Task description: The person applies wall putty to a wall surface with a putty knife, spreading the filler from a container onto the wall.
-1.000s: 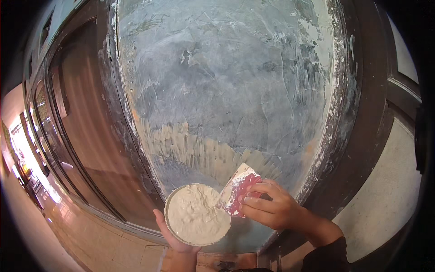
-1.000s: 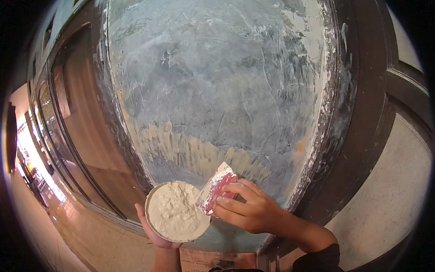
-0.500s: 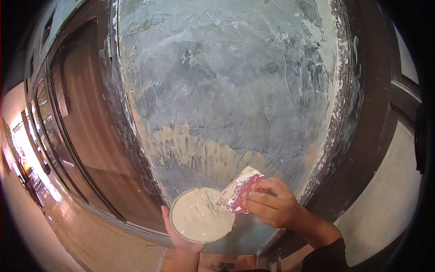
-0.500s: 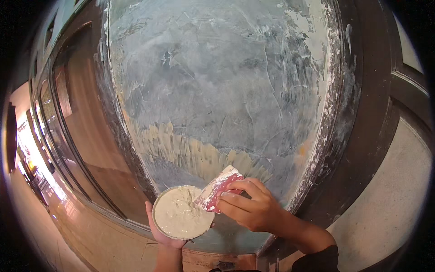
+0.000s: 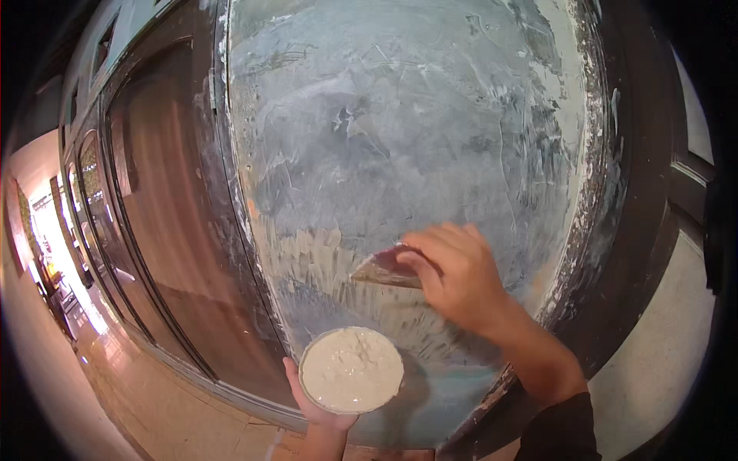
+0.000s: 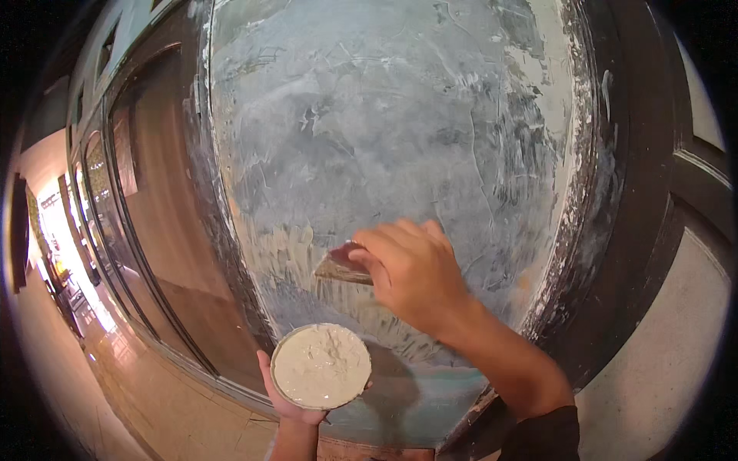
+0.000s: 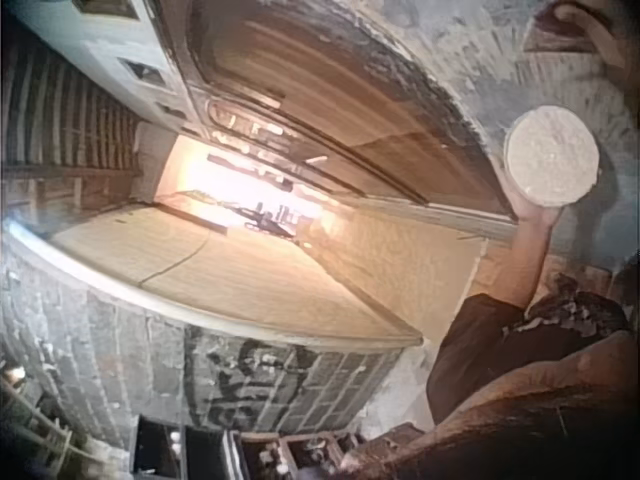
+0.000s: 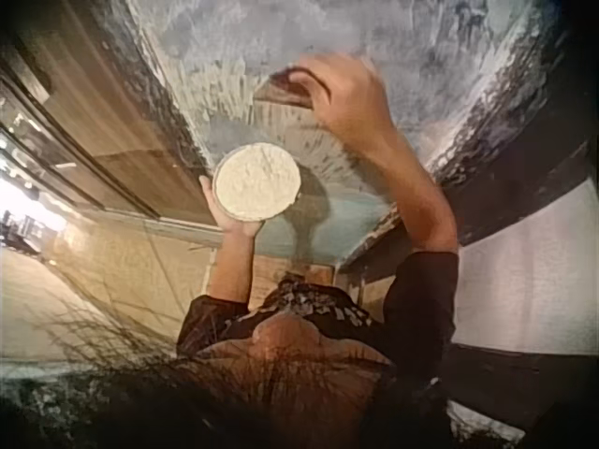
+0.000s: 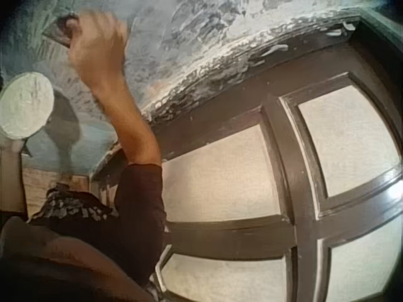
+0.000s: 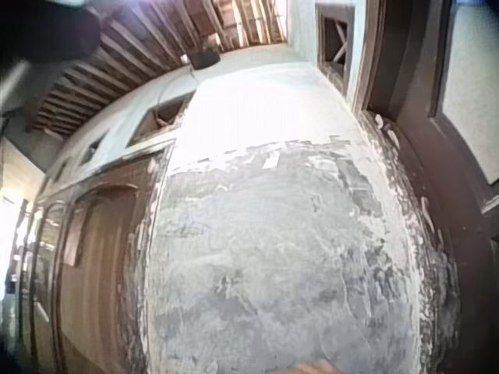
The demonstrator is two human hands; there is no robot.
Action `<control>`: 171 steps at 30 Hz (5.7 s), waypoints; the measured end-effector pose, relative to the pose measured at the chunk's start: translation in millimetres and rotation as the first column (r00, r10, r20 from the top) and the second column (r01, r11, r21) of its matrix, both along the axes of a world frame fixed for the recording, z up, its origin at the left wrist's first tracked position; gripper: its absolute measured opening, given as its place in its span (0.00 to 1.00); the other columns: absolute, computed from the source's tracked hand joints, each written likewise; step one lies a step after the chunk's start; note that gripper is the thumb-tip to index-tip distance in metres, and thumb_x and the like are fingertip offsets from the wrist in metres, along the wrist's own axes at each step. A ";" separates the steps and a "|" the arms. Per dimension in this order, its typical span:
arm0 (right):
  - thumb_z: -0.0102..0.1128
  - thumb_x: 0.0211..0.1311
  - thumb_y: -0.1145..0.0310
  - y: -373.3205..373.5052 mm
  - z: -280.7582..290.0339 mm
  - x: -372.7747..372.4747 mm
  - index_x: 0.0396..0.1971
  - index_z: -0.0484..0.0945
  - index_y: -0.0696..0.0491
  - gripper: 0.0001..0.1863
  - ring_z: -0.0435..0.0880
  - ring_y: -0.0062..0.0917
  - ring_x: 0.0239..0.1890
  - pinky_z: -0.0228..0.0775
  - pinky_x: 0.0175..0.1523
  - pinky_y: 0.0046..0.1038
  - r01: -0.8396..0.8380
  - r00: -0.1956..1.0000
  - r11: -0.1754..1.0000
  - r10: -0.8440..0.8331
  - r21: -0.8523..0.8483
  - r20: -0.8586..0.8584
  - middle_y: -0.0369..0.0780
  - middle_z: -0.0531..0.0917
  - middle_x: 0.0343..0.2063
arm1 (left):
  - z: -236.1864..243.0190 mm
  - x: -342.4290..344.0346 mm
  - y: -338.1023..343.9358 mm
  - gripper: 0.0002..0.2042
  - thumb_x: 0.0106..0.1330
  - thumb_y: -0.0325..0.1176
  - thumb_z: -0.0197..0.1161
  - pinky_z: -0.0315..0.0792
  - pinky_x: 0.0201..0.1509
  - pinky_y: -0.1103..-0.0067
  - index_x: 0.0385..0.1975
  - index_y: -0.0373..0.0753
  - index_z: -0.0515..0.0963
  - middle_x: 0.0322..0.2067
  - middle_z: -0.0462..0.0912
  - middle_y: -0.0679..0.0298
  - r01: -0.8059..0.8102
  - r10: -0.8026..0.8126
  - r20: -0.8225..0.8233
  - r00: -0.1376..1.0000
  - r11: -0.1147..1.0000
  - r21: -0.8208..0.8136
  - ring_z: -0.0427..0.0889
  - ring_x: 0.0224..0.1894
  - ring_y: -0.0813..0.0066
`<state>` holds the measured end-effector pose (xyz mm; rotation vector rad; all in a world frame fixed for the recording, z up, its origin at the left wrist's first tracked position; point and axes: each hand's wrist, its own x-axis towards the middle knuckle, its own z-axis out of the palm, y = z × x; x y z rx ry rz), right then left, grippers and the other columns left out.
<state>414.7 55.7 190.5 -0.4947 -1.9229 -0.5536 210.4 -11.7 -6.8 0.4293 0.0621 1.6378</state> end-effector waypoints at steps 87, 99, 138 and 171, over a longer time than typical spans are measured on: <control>0.61 0.72 0.62 46.9 -10.8 -45.5 0.37 0.86 0.51 0.10 0.85 0.35 0.37 0.53 0.52 0.42 0.093 0.981 0.965 -0.131 -0.245 -0.144 0.38 0.89 0.31 | -28.6 -31.4 -41.2 0.46 0.71 0.76 0.37 0.65 0.60 0.25 0.74 0.42 0.65 0.73 0.67 0.48 -0.144 0.146 0.022 0.989 0.988 -0.045 0.69 0.69 0.32; 0.62 0.72 0.61 45.9 -7.4 -41.8 0.39 0.86 0.51 0.11 0.85 0.33 0.36 0.53 0.51 0.40 0.075 0.969 0.974 -0.122 -0.215 -0.213 0.38 0.89 0.31 | -34.4 -35.7 -41.3 0.46 0.71 0.76 0.36 0.67 0.63 0.30 0.74 0.42 0.65 0.73 0.67 0.50 -0.176 0.178 0.029 0.984 0.982 -0.069 0.71 0.68 0.33; 0.61 0.75 0.58 22.4 -56.6 -8.6 0.38 0.83 0.59 0.17 0.77 0.23 0.25 0.70 0.34 0.31 -0.075 0.971 0.242 0.240 -0.967 -0.015 0.38 0.81 0.22 | -17.6 -27.5 -46.4 0.49 0.69 0.79 0.37 0.63 0.58 0.21 0.76 0.42 0.64 0.74 0.65 0.46 -0.108 0.107 -0.034 0.994 0.993 -0.045 0.70 0.68 0.30; 0.66 0.71 0.69 -27.1 -91.1 -15.0 0.46 0.82 0.60 0.11 0.86 0.27 0.34 0.77 0.43 0.32 -0.344 0.938 0.370 0.099 -0.863 -0.332 0.43 0.89 0.34 | -18.6 -66.7 -76.1 0.50 0.71 0.79 0.32 0.71 0.69 0.46 0.71 0.37 0.69 0.69 0.73 0.49 -0.149 0.149 0.013 0.989 0.989 0.002 0.76 0.66 0.42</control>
